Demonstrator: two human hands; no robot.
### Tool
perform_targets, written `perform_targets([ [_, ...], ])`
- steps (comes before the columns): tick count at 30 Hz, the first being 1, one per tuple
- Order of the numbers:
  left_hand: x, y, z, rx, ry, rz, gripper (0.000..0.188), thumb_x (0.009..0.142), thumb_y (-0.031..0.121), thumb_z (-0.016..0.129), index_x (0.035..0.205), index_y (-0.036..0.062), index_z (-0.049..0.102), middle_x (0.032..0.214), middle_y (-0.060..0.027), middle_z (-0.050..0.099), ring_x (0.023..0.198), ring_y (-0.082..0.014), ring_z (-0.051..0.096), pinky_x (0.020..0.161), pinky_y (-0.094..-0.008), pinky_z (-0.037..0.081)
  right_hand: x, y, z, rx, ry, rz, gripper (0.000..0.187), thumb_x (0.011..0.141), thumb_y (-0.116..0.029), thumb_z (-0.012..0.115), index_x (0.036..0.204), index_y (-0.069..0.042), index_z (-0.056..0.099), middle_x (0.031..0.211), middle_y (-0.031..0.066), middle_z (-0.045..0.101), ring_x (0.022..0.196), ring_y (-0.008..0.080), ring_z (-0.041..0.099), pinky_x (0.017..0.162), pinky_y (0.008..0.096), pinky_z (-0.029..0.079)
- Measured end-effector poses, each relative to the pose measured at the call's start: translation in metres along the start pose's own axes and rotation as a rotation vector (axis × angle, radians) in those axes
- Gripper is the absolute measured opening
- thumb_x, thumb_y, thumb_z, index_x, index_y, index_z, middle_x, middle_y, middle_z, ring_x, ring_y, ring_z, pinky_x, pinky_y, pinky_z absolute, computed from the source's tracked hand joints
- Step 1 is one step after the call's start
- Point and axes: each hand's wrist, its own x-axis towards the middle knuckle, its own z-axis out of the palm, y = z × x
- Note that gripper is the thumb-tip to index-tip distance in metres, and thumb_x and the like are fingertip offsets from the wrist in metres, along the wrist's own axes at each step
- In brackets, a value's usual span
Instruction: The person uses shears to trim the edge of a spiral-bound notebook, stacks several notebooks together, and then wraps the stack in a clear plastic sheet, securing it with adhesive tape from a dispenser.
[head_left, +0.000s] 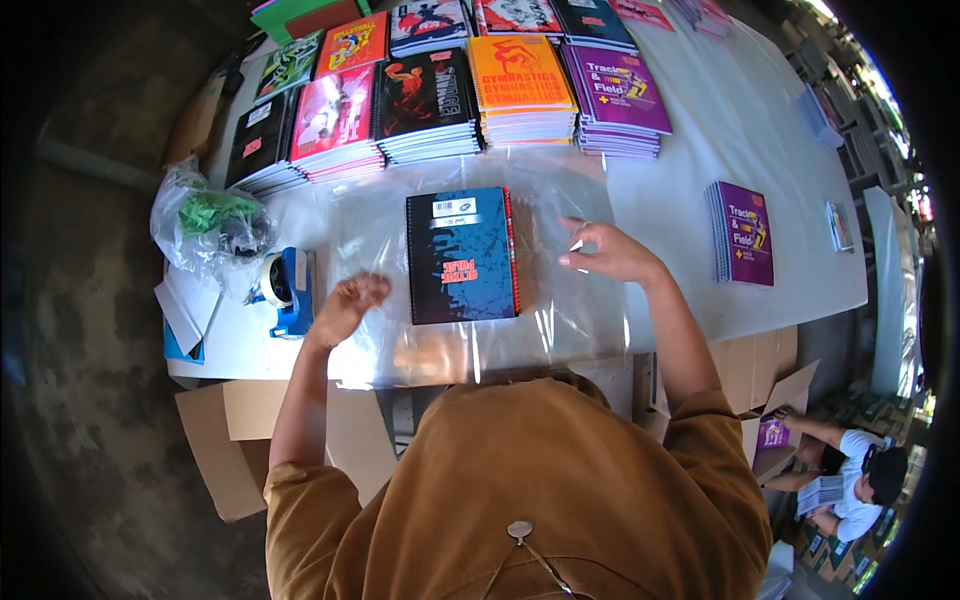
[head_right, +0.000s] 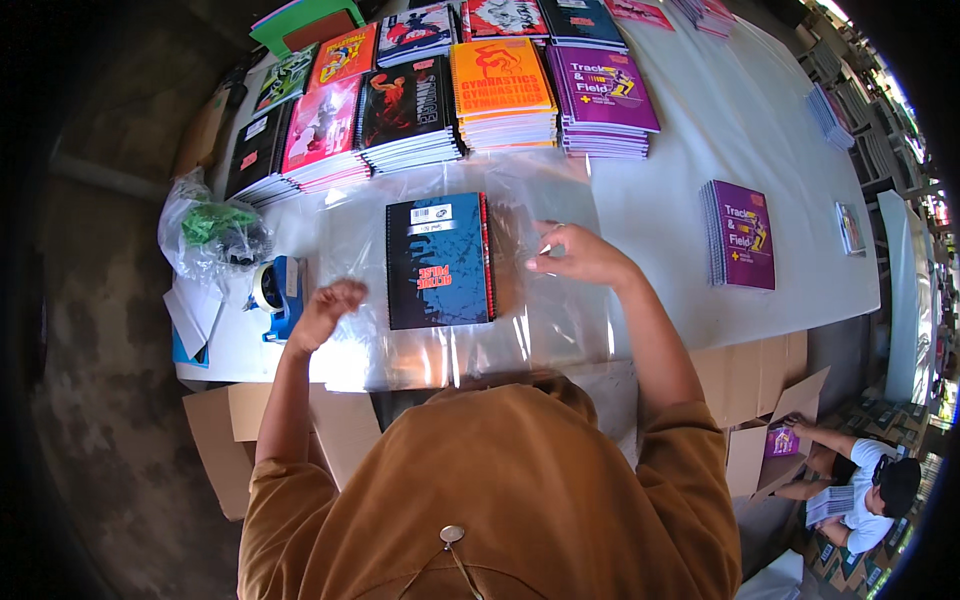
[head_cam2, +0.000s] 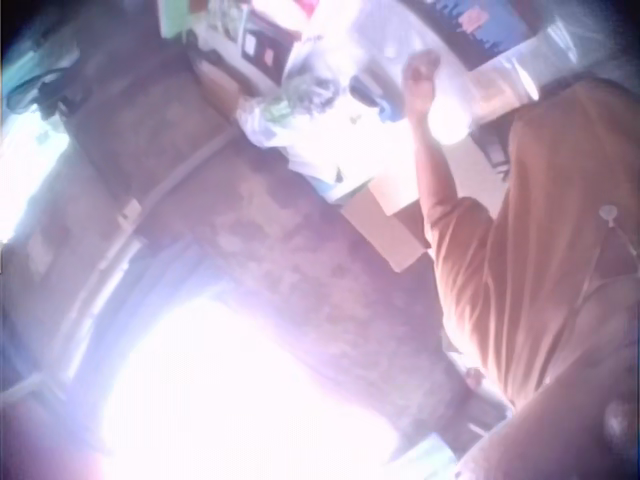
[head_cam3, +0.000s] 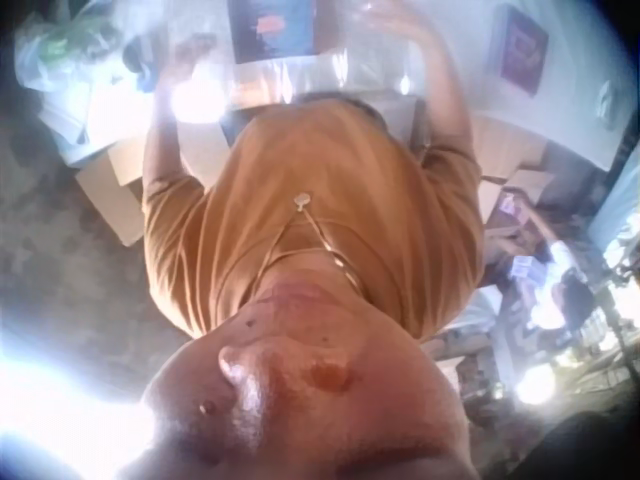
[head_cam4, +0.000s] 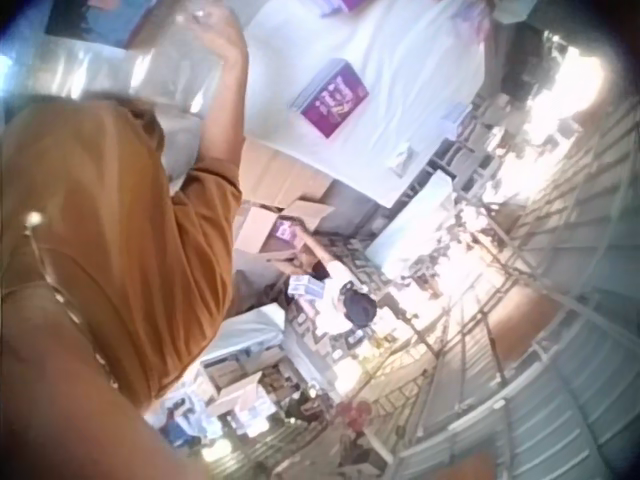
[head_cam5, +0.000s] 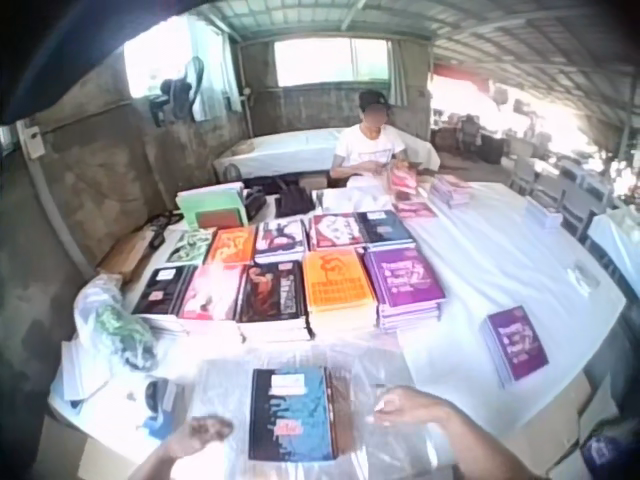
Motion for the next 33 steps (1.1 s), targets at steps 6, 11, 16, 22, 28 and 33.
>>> perform_targets([
  [6,0.029,0.007,0.049,-0.099,0.064,0.153,0.020,0.085,0.002,0.054,0.065,0.0028,0.051,0.120,-0.0077,0.056,0.070,-0.0029,0.047,0.067,-0.0212,0.038,0.033,-0.002,0.070,0.699,0.265,-0.093,0.021,0.078,-0.021,0.066,0.071,-0.001,0.060,0.138,0.0226,0.038,0.130,0.0253,0.037,0.102,0.0302,0.030],
  [11,0.042,0.001,0.093,-0.036,0.059,0.122,0.018,0.085,0.007,0.056,0.067,0.0036,0.053,0.135,-0.0165,0.041,0.106,-0.0150,0.036,0.088,-0.0303,0.028,0.045,-0.011,0.115,1.162,0.363,0.039,0.017,0.081,-0.016,0.060,0.071,-0.002,0.058,0.148,0.0174,0.021,0.138,0.0206,0.017,0.106,0.0346,0.022],
  [16,0.045,-0.023,0.142,0.939,0.171,0.314,0.031,0.083,0.021,0.056,0.105,0.0007,0.062,0.148,-0.0267,0.010,0.139,-0.0391,0.002,0.110,-0.0479,0.001,0.050,-0.026,0.137,0.763,0.398,-0.240,0.022,0.084,-0.019,0.054,0.094,0.000,0.060,0.150,0.0176,0.011,0.141,0.0262,0.000,0.110,0.0441,-0.005],
  [22,0.058,0.016,0.087,-0.123,-0.223,0.015,0.085,0.068,0.002,0.040,0.146,0.0060,0.004,0.146,-0.0192,0.026,0.137,-0.0282,0.022,0.110,-0.0345,0.014,0.057,-0.037,0.146,-0.265,0.418,-0.075,0.023,0.082,-0.024,0.058,0.082,-0.002,0.063,0.146,0.0272,0.016,0.138,0.0394,0.011,0.111,0.0500,0.005],
  [28,0.169,0.000,0.008,0.984,0.296,0.816,0.041,0.071,0.025,0.078,0.100,0.0006,0.062,0.094,-0.0155,0.060,0.088,-0.0241,0.058,0.081,-0.0337,0.043,0.058,-0.044,0.144,-0.295,0.438,-0.074,0.019,0.080,-0.021,0.058,0.078,-0.003,0.064,0.145,0.0276,0.020,0.137,0.0380,0.013,0.111,0.0490,0.006],
  [33,0.266,0.030,0.011,0.530,0.184,0.607,0.026,0.081,0.022,0.071,0.070,0.0006,0.061,0.055,0.0012,0.050,0.055,-0.0051,0.039,0.050,-0.0225,0.036,0.059,-0.049,0.150,-0.247,0.430,-0.107,0.019,0.081,-0.021,0.057,0.078,-0.003,0.064,0.145,0.0268,0.020,0.138,0.0363,0.014,0.111,0.0484,0.007],
])
